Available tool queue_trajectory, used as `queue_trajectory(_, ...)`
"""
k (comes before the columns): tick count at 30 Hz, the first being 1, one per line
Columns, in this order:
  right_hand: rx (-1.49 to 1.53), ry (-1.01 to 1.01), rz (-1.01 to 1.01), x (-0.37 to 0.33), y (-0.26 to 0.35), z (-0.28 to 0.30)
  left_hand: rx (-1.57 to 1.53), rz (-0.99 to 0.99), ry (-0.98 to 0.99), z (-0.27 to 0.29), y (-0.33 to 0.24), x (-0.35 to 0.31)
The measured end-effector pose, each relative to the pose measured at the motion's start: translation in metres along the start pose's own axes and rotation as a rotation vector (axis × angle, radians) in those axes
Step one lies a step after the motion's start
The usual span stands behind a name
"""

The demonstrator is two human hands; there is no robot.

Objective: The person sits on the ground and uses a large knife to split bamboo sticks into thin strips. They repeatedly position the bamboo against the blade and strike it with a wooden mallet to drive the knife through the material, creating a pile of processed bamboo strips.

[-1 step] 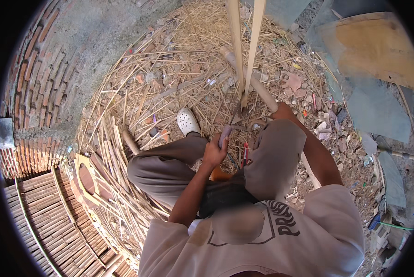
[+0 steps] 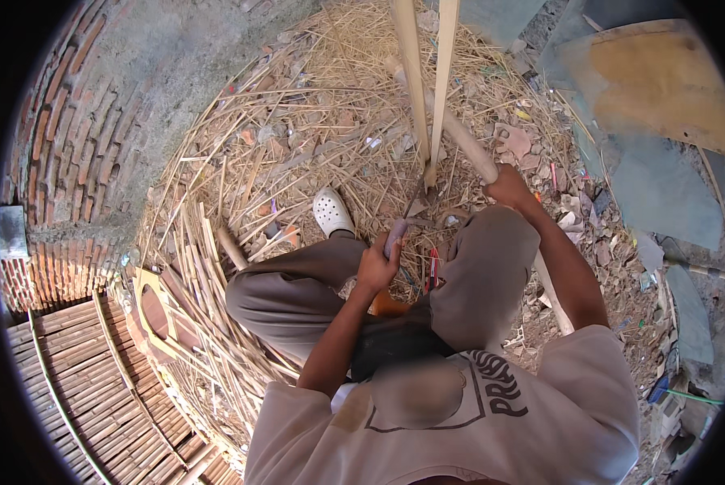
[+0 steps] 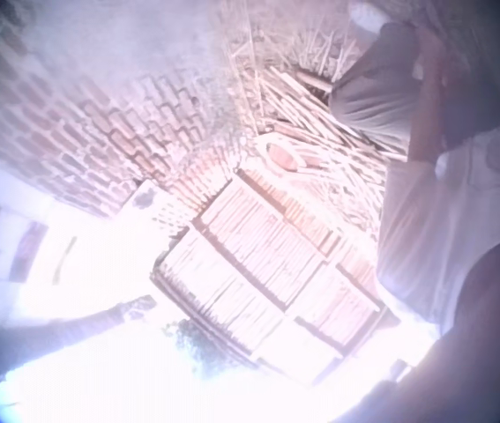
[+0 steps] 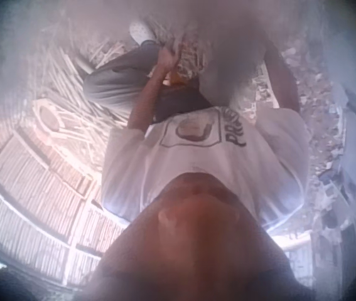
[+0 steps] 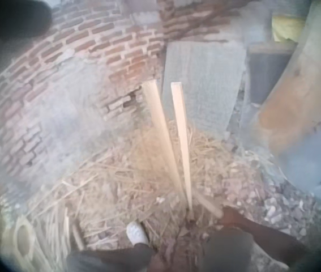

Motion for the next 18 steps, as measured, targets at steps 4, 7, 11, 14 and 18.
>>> queue_trajectory(4, 0.05, -0.392, 0.267, -0.061, 0.103, 0.102, 0.028, 0.056, 0.031, -0.003, -0.002, 0.001)
queue_trajectory(7, 0.222, -0.575, 0.418, -0.091, 0.134, 0.163, -0.001, 0.078, 0.061, -0.011, 0.0, -0.003)
queue_trajectory(11, 0.251, -0.575, 0.401, -0.061, 0.104, 0.114, 0.003, 0.046, -0.01, -0.009, -0.003, -0.007)
queue_trajectory(14, -0.258, -0.072, -0.016, 0.025, -0.07, -0.032, 0.03, 0.065, 0.07, -0.008, -0.015, 0.0)
queue_trajectory(18, -0.158, -0.095, -0.068, 0.069, -0.089, -0.044, 0.057, -0.038, -0.025, 0.0, -0.01, 0.008)
Point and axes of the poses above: each hand's wrist, its own x-axis towards the middle knuckle, its own z-axis out of the back of the hand, y = z × x, the point moved 5 cm from there along x, towards the middle knuckle, and after that the axes turned 4 degrees about x, right-handed, at the moved point
